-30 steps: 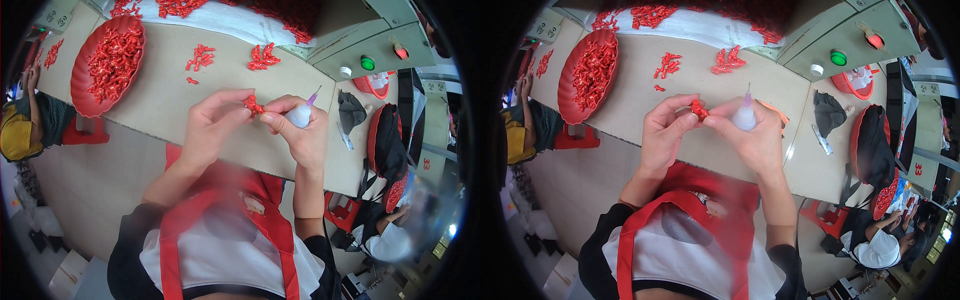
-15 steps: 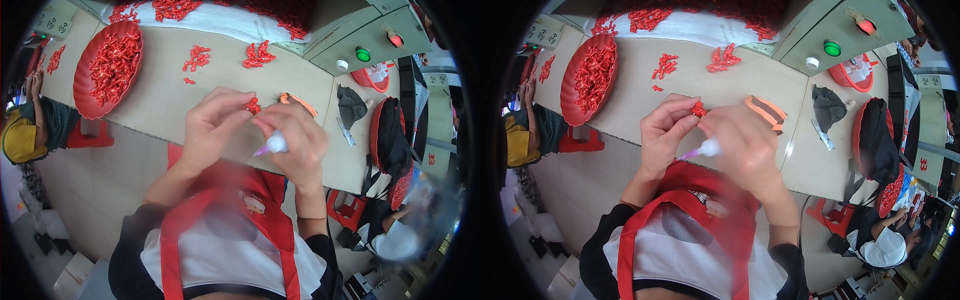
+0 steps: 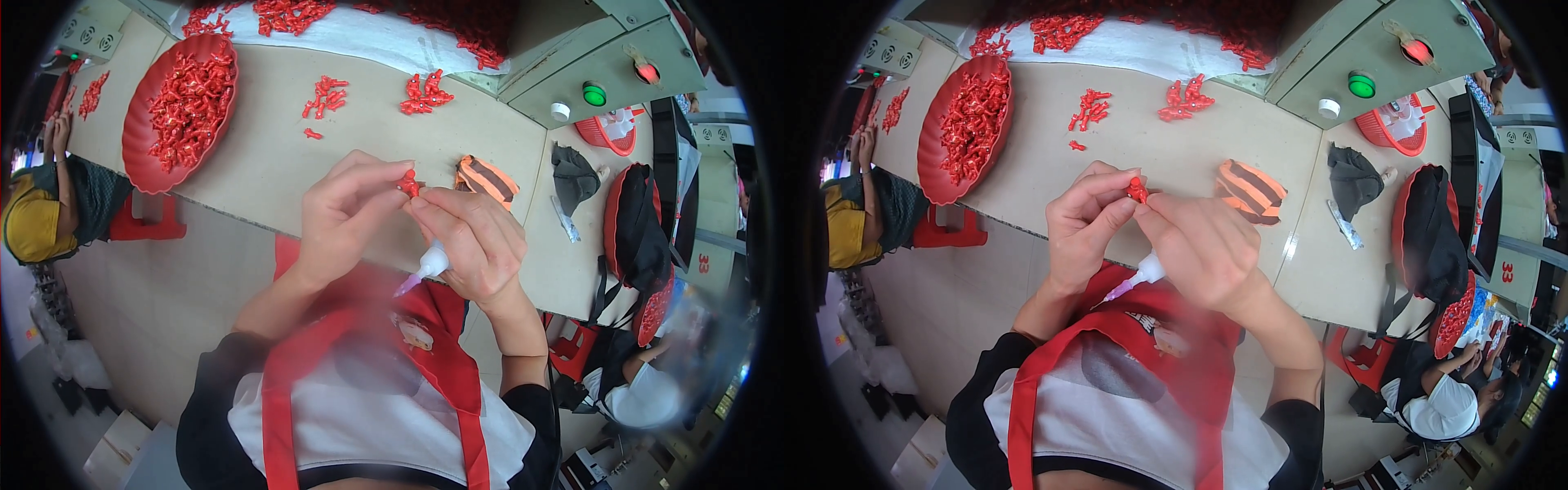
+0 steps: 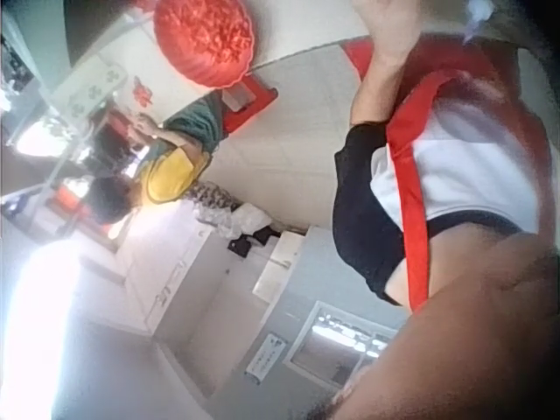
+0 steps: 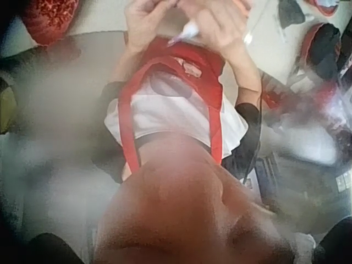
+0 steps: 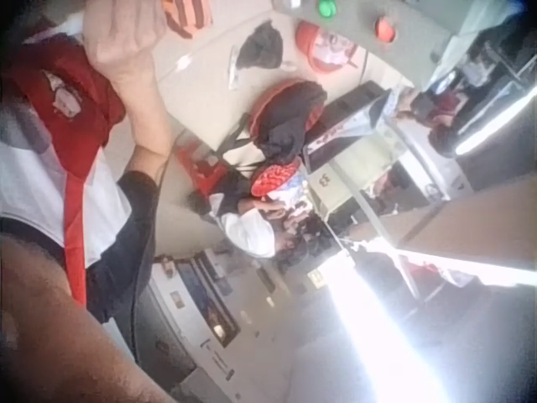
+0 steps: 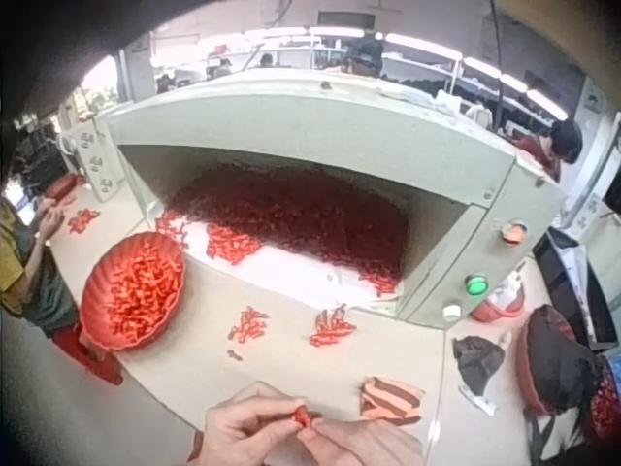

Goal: The person assembles small red plastic toy parts by hand, joining them together with glue from a glue bottle.

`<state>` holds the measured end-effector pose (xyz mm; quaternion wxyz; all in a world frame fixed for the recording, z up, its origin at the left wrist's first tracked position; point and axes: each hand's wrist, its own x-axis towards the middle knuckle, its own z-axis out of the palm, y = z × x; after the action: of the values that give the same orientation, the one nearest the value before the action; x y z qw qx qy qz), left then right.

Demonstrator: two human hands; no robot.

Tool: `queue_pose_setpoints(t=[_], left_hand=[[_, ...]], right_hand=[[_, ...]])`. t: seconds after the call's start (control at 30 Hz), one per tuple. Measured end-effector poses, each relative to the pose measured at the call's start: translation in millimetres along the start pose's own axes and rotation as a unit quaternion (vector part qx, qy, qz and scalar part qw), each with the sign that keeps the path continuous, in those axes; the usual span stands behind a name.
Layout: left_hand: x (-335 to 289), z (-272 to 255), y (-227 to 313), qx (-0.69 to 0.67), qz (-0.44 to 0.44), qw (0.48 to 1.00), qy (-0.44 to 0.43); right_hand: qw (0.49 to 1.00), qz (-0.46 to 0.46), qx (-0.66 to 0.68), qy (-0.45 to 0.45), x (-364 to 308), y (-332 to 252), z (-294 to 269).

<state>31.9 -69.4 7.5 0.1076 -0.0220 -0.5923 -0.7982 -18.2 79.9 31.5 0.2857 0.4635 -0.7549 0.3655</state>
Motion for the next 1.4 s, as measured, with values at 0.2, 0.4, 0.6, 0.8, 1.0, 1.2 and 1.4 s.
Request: queue_pose_setpoints(t=[0.2,0.4,0.6,0.8,1.0,1.2,1.4], left_hand=[[1.2,0.4,-4.0,-0.054,0.036,0.998,-0.009],[-0.6,-8.2,-15.4,-0.08,0.09,0.992,-0.047],[-4.9,-9.5,-16.3,-0.095,0.084,0.991,-0.034],[-5.2,-7.9,-13.2,-0.077,0.067,0.995,-0.015],[-5.8,-4.8,0.1,0.003,-0.079,0.996,0.046],[-0.7,-7.4,13.3,-0.02,-0.174,0.984,0.02],[2.1,-13.0,11.0,-0.108,-0.219,0.97,0.01]], right_hand=[[0.999,0.039,-0.015,0.019,2.1,-12.8,4.0],[0.998,0.062,-0.013,0.02,4.2,-26.1,6.6],[0.999,0.051,0.005,0.007,8.8,-28.5,5.1],[0.997,0.066,0.006,0.025,7.2,-25.7,9.9],[0.95,0.272,0.157,-0.002,-0.5,-6.1,12.1],[0.819,0.474,0.321,-0.036,-3.4,4.6,4.4],[0.779,0.511,0.362,-0.031,-2.1,5.6,1.6]])
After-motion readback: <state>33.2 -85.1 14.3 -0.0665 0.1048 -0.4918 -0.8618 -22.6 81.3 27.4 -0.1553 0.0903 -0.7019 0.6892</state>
